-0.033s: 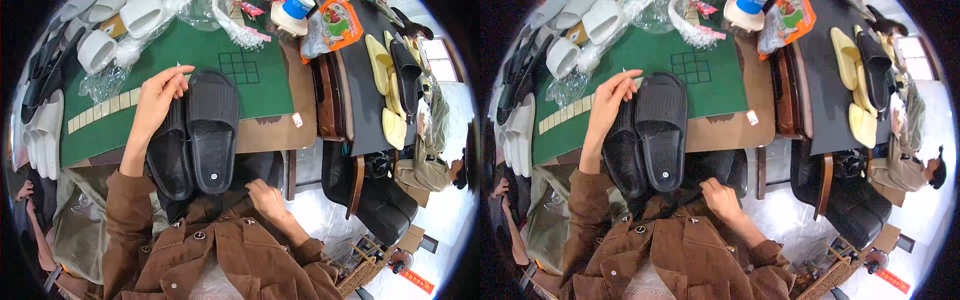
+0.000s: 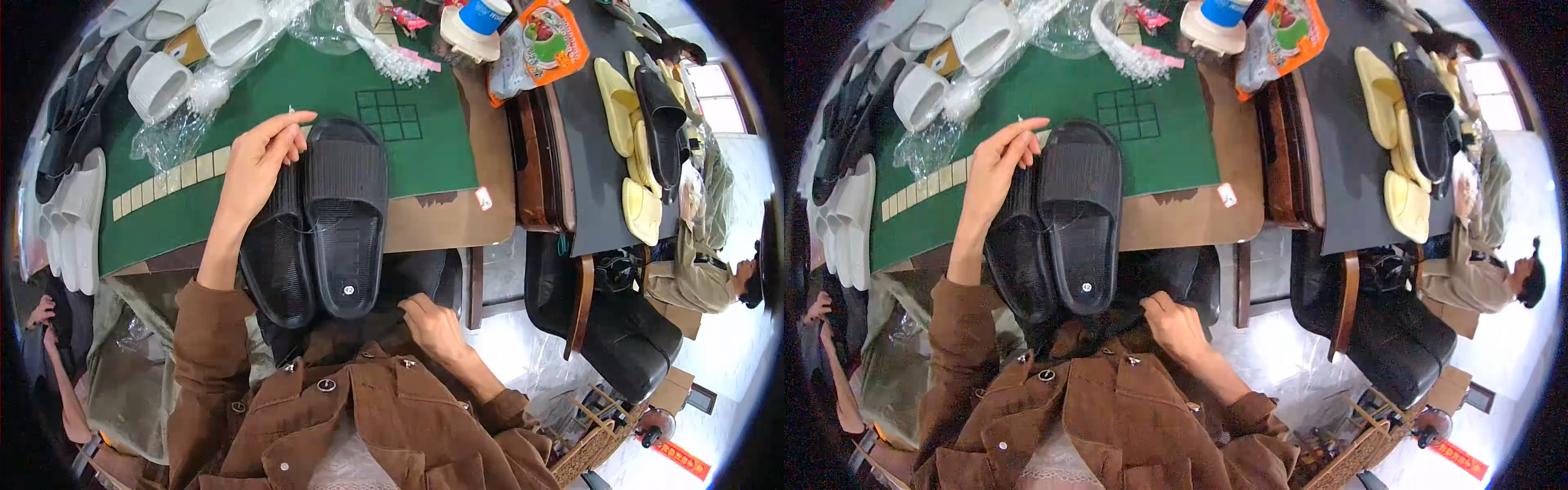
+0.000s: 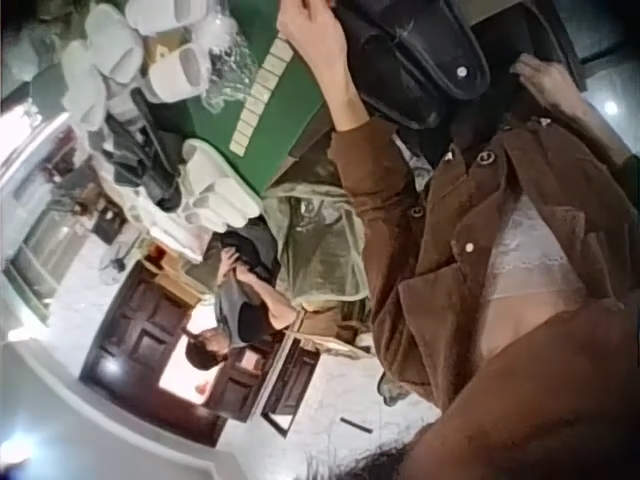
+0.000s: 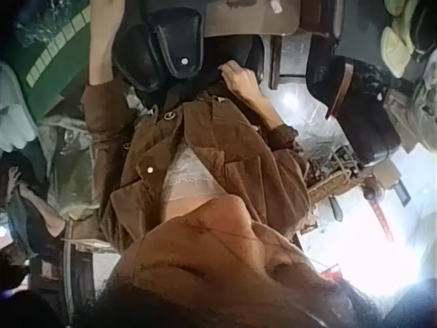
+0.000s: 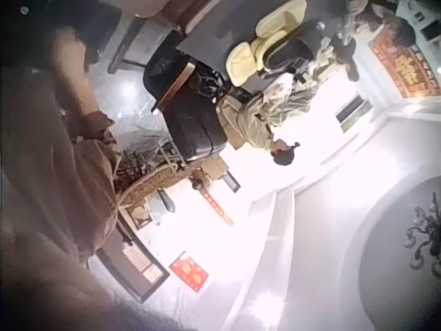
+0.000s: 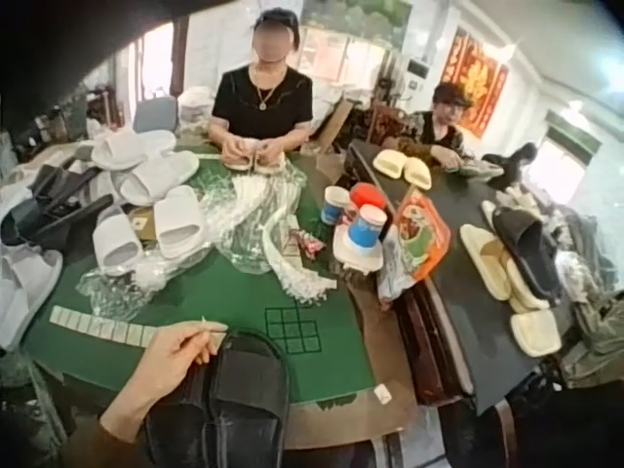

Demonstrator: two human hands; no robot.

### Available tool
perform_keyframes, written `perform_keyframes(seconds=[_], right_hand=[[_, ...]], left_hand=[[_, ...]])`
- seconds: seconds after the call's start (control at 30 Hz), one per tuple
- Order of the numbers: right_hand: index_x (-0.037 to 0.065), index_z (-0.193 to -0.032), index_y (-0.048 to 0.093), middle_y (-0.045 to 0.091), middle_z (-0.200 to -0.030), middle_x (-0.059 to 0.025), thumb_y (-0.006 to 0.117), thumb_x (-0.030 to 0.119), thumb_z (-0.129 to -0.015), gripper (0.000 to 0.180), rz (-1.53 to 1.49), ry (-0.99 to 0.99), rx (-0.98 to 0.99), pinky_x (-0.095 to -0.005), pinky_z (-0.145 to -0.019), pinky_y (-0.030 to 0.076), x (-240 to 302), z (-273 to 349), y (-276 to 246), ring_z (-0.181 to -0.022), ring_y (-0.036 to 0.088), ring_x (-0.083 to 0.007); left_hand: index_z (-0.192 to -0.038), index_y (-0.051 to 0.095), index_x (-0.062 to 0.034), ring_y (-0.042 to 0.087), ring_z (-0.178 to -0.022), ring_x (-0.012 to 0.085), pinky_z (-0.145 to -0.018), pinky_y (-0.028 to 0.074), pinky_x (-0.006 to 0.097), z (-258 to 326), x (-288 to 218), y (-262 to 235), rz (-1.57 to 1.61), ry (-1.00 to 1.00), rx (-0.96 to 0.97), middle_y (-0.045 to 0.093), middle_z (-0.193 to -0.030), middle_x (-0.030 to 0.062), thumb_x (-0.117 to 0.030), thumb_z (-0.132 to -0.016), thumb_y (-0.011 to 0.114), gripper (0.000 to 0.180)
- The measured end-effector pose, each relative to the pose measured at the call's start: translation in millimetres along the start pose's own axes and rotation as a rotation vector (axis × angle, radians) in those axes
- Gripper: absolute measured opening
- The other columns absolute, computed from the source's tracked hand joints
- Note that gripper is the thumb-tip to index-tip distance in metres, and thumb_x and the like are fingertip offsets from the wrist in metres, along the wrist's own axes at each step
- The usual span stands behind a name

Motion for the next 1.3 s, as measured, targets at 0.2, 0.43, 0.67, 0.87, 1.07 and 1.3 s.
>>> perform_keyframes(seconds=[0.2, 0.43, 0.67, 0.87, 1.07, 1.3], right_hand=[[0.001, -0.095, 0.059, 0.054, -0.085, -0.0114, 0.058, 0.004, -0.081, 0.014, 0.038, -0.165, 0.077, -0.0397, -0.052, 0.05, 20.1, -15.3, -1.0, -0.063, 0.061, -0.0314], [0.001, -0.089, 0.057, 0.051, -0.081, -0.0119, 0.059, 0.005, -0.079, 0.011, 0.092, -0.229, 0.112, -0.0389, -0.05, 0.05, 16.4, -22.9, 6.9, -0.06, 0.06, -0.0304], [0.001, -0.081, 0.054, 0.052, -0.078, -0.0134, 0.058, 0.005, -0.078, 0.006, 0.108, -0.29, 0.093, -0.0392, -0.048, 0.05, 22.7, -20.7, 22.7, -0.059, 0.06, -0.0302], [0.001, -0.08, 0.055, 0.055, -0.08, -0.0143, 0.055, 0.004, -0.076, 0.005, 0.163, -0.335, 0.143, -0.0382, -0.05, 0.052, 35.5, -22.9, 19.8, -0.061, 0.063, -0.0292], [0.001, -0.081, 0.054, 0.057, -0.082, -0.0157, 0.055, 0.004, -0.075, 0.006, 0.183, -0.343, 0.168, -0.0388, -0.052, 0.053, 39.5, -18.8, 27.4, -0.065, 0.064, -0.0299], [0.0, -0.081, 0.054, 0.056, -0.081, -0.0164, 0.057, 0.005, -0.076, 0.008, 0.115, -0.422, 0.24, -0.04, -0.053, 0.053, 33.1, -14.6, 30.9, -0.065, 0.063, -0.0327]], left_hand=[[-0.113, 0.063, -0.0012, 0.049, -0.066, 0.0069, -0.061, 0.042, 0.021, -0.2, -1.0, 0.3, -0.005, 0.014, 0.008, 0.056, -0.077, 0.0003, -0.009, -0.096, 0.047, 0.025], [-0.113, 0.064, -0.002, 0.049, -0.066, 0.0065, -0.061, 0.042, 0.021, 0.0, -0.3, 1.4, 0.001, 0.018, 0.006, 0.057, -0.077, -0.0007, -0.01, -0.096, 0.047, 0.025], [-0.115, 0.063, -0.0021, 0.049, -0.069, 0.0057, -0.063, 0.041, 0.02, -1.5, 1.9, -0.4, -0.047, 0.051, 0.021, 0.057, -0.08, -0.0014, -0.01, -0.096, 0.046, 0.027], [-0.113, 0.063, -0.0016, 0.052, -0.069, 0.0075, -0.064, 0.045, 0.022, 0.1, 4.4, -0.3, -0.037, 0.136, 0.018, 0.059, -0.08, 0.001, -0.008, -0.096, 0.045, 0.026], [-0.113, 0.063, -0.001, 0.053, -0.069, 0.0081, -0.066, 0.046, 0.023, 1.6, 1.7, -0.4, -0.035, 0.133, -0.001, 0.061, -0.08, 0.0019, -0.008, -0.096, 0.045, 0.026], [-0.115, 0.062, -0.0009, 0.057, -0.07, 0.01, -0.067, 0.048, 0.024, -2.9, 5.5, -2.3, -0.003, 0.141, -0.013, 0.063, -0.081, 0.0049, -0.008, -0.096, 0.044, 0.027]])
Point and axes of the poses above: each hand's wrist, its own z-axis away from the middle knuckle, its own y-axis out of the palm, x = y × z, the point moved 3 cm from there along -z, towards the middle knuckle
